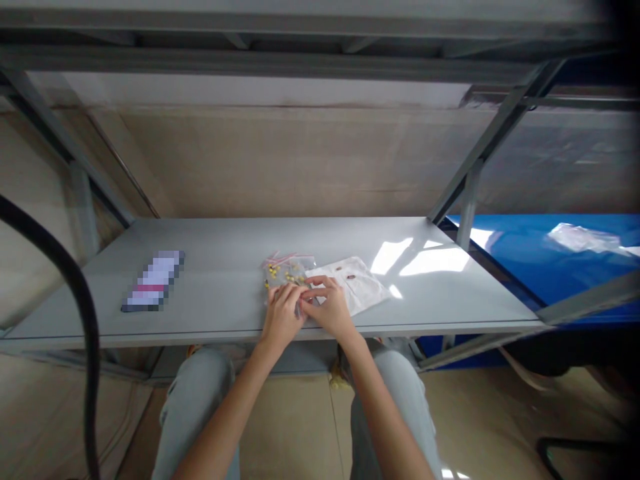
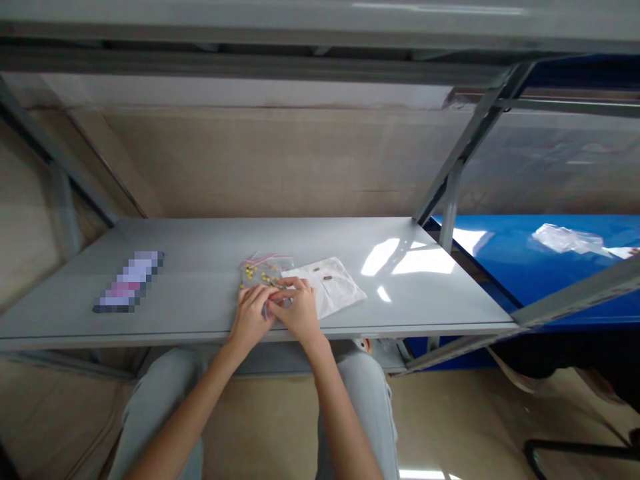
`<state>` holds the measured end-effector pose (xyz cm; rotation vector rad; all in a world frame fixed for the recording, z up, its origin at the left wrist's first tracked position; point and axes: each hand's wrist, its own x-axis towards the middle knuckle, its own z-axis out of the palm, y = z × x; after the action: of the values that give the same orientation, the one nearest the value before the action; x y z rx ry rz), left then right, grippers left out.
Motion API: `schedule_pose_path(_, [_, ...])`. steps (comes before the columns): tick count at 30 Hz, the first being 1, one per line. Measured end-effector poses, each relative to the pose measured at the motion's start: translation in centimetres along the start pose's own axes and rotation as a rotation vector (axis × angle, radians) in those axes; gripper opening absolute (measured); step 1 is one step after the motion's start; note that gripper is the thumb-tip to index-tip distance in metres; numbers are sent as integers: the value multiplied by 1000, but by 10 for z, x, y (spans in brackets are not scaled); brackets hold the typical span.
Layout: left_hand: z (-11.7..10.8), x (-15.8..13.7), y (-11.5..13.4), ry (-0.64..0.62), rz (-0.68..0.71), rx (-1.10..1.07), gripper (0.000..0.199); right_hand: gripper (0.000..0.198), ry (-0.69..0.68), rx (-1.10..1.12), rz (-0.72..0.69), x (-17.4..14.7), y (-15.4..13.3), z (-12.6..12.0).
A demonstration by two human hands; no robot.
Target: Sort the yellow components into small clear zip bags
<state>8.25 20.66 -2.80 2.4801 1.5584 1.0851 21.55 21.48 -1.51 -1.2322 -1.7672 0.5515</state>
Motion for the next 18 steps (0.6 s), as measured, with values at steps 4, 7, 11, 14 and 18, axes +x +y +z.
schedule_pose_path(4, [0, 0, -1, 8, -22, -30, 26, 13, -122, 80, -82, 1, -3, 2])
schedule_pose_path(7, [-1, 1, 0, 45, -46, -23, 18, 17, -151, 143, -118, 4, 9, -11])
schedule_pose_path(11, [-2, 0, 2, 95, -31, -8, 12, 18, 94, -195, 86, 6, 42, -32])
schedule_pose_path(14, [-3, -1, 3, 89, 13, -12, 14, 27, 202, -489, 222, 5, 61, -42])
schedule_pose_path(18, [-3, -2, 3, 77, 17, -12, 16, 28, 213, -595, 302, 2, 68, -45])
